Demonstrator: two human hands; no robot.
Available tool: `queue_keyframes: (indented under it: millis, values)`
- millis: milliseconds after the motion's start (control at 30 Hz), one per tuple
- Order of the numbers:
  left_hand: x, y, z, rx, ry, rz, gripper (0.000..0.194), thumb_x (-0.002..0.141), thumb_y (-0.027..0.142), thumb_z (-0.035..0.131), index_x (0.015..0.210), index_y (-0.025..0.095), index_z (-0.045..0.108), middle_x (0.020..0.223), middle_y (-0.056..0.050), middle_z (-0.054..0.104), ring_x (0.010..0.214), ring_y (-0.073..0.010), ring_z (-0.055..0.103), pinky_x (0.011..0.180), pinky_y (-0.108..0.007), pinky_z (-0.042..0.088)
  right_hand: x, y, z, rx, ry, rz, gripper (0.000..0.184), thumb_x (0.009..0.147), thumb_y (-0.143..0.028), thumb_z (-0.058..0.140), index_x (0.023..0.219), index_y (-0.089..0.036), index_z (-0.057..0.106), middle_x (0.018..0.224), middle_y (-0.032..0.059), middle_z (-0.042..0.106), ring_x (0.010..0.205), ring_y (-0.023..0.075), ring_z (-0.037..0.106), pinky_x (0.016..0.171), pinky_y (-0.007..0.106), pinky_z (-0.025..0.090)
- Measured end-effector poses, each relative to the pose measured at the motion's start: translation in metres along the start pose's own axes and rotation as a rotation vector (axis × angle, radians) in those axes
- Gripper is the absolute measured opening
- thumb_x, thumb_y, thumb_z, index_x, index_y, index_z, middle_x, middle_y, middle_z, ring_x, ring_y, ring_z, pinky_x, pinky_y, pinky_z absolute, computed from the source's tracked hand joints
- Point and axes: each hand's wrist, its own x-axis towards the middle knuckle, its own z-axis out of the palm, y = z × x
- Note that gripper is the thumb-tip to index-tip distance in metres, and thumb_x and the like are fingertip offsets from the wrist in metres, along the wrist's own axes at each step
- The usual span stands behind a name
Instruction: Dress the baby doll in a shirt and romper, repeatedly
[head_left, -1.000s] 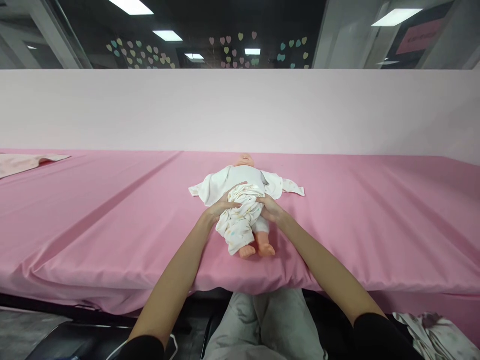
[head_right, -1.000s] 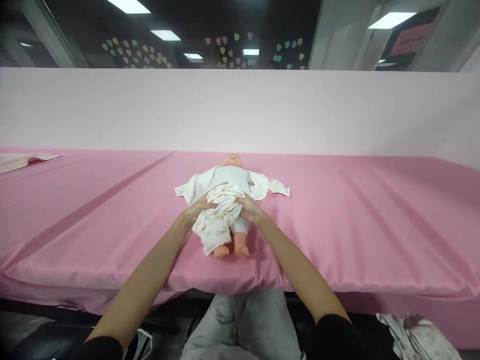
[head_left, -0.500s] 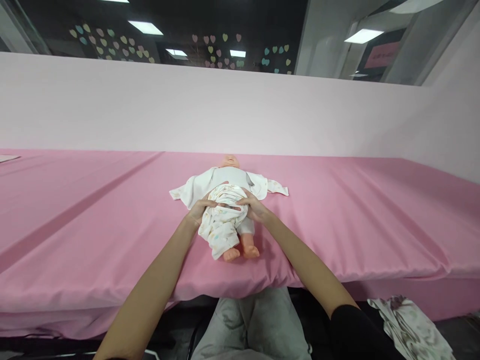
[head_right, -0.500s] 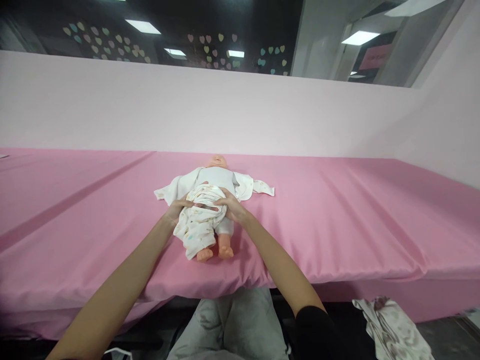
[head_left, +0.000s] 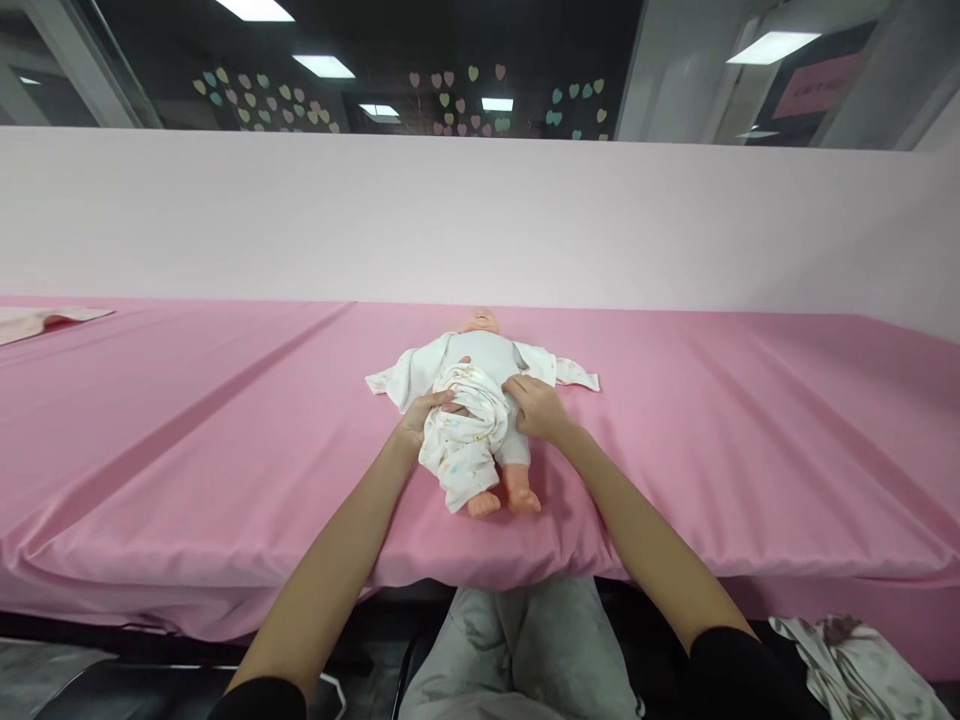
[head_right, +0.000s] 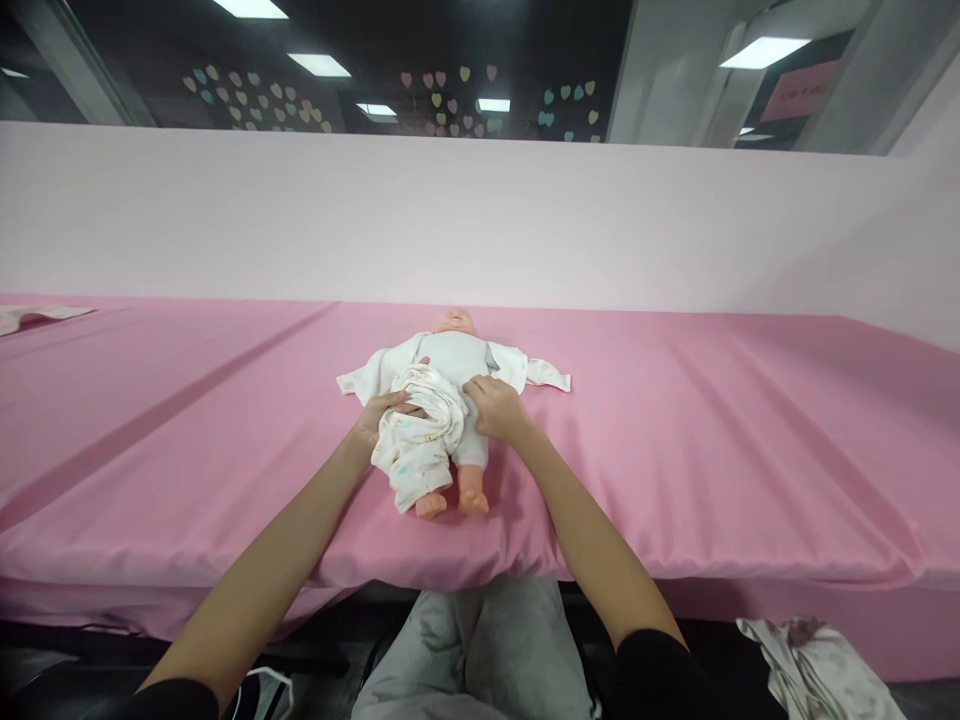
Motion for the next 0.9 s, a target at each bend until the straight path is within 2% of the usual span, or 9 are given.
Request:
queue_keyframes:
  millis: [100, 200, 300, 367, 433, 567, 733, 833, 900]
  values:
    - [0.001, 0.000, -0.001, -0.016, 0.011, 0.001, 0.043, 0.069, 0.019, 0.061, 0.111, 0.016, 0.055, 0.047, 0.007, 0.034, 0.037, -0.0074, 0.036, 0.039, -0.019, 0.032, 0.001, -0.003, -0.002, 0.007, -0.066, -0.009, 0.057, 0.062, -0.005, 0.044, 0.118, -0.012, 0.048, 0.118, 0.0132, 0.051, 0.103, 0.0237, 0.048, 0.083, 0.033, 0.043]
    - [0.001, 0.000, -0.001, -0.016, 0.060, -0.006, 0.038, 0.073, 0.025, 0.059, 0.110, 0.018, 0.055, 0.046, 0.008, 0.031, 0.036, -0.0075, 0.034, 0.038, -0.020, 0.031, 0.000, -0.009, -0.007, -0.024, -0.183, 0.006, 0.062, 0.062, -0.002, 0.045, 0.123, -0.012, 0.045, 0.126, 0.0140, 0.047, 0.110, 0.0246, 0.046, 0.084, 0.035, 0.044]
    - [0.001, -0.001, -0.001, -0.038, 0.046, -0.003, 0.037, 0.075, 0.029, 0.057, 0.110, 0.019, 0.056, 0.046, 0.008, 0.031, 0.035, -0.0075, 0.033, 0.038, -0.020, 0.030, -0.006, -0.013, -0.006, -0.113, -0.292, -0.023, 0.061, 0.067, 0.001, 0.043, 0.126, -0.012, 0.044, 0.140, 0.0164, 0.034, 0.127, 0.0307, 0.033, 0.093, 0.046, 0.039]
    - [0.001, -0.001, 0.000, -0.055, 0.023, -0.002, 0.035, 0.076, 0.029, 0.055, 0.110, 0.020, 0.056, 0.046, 0.007, 0.031, 0.035, -0.0073, 0.033, 0.037, -0.020, 0.030, -0.008, -0.014, -0.003, -0.157, -0.318, -0.009, 0.060, 0.070, 0.001, 0.040, 0.128, -0.012, 0.044, 0.146, 0.0167, 0.025, 0.133, 0.0342, 0.023, 0.096, 0.054, 0.034]
    - [0.001, -0.002, 0.000, -0.062, 0.022, -0.006, 0.031, 0.078, 0.029, 0.053, 0.108, 0.020, 0.056, 0.046, 0.007, 0.031, 0.034, -0.0072, 0.033, 0.037, -0.019, 0.029, -0.009, -0.012, -0.002, -0.147, -0.309, -0.014, 0.058, 0.072, 0.001, 0.039, 0.127, -0.013, 0.046, 0.146, 0.0172, 0.024, 0.134, 0.0348, 0.021, 0.099, 0.057, 0.029]
    - [0.002, -0.001, -0.004, -0.046, 0.090, -0.012, 0.024, 0.082, 0.030, 0.049, 0.101, 0.018, 0.058, 0.045, 0.007, 0.030, 0.032, -0.0069, 0.031, 0.035, -0.019, 0.028, -0.005, -0.003, -0.005, -0.057, -0.222, -0.098, 0.059, 0.069, -0.004, 0.047, 0.128, -0.012, 0.046, 0.145, 0.0180, 0.025, 0.133, 0.0320, 0.024, 0.101, 0.051, 0.029]
    - [0.001, 0.002, -0.012, -0.039, 0.136, 0.014, 0.026, 0.083, 0.033, 0.049, 0.103, 0.020, 0.059, 0.043, 0.008, 0.029, 0.031, -0.0061, 0.029, 0.034, -0.018, 0.029, -0.002, 0.002, -0.006, -0.057, -0.108, -0.221, 0.063, 0.067, -0.014, 0.054, 0.129, -0.011, 0.044, 0.144, 0.0210, 0.027, 0.129, 0.0323, 0.029, 0.102, 0.051, 0.025]
    - [0.000, 0.006, -0.017, -0.046, 0.166, 0.052, 0.025, 0.084, 0.032, 0.049, 0.103, 0.021, 0.059, 0.042, 0.008, 0.028, 0.031, -0.0048, 0.028, 0.034, -0.016, 0.027, -0.003, -0.001, -0.001, -0.003, -0.069, -0.292, 0.061, 0.070, -0.020, 0.053, 0.129, -0.009, 0.044, 0.141, 0.0218, 0.033, 0.125, 0.0315, 0.036, 0.102, 0.050, 0.025]
    - [-0.001, 0.007, -0.019, -0.064, 0.174, 0.083, 0.023, 0.085, 0.031, 0.049, 0.102, 0.021, 0.059, 0.042, 0.008, 0.028, 0.031, -0.0039, 0.027, 0.034, -0.015, 0.027, -0.004, -0.004, 0.005, 0.087, -0.034, -0.291, 0.057, 0.073, -0.027, 0.053, 0.127, -0.011, 0.046, 0.136, 0.0205, 0.040, 0.120, 0.0311, 0.042, 0.101, 0.049, 0.028]
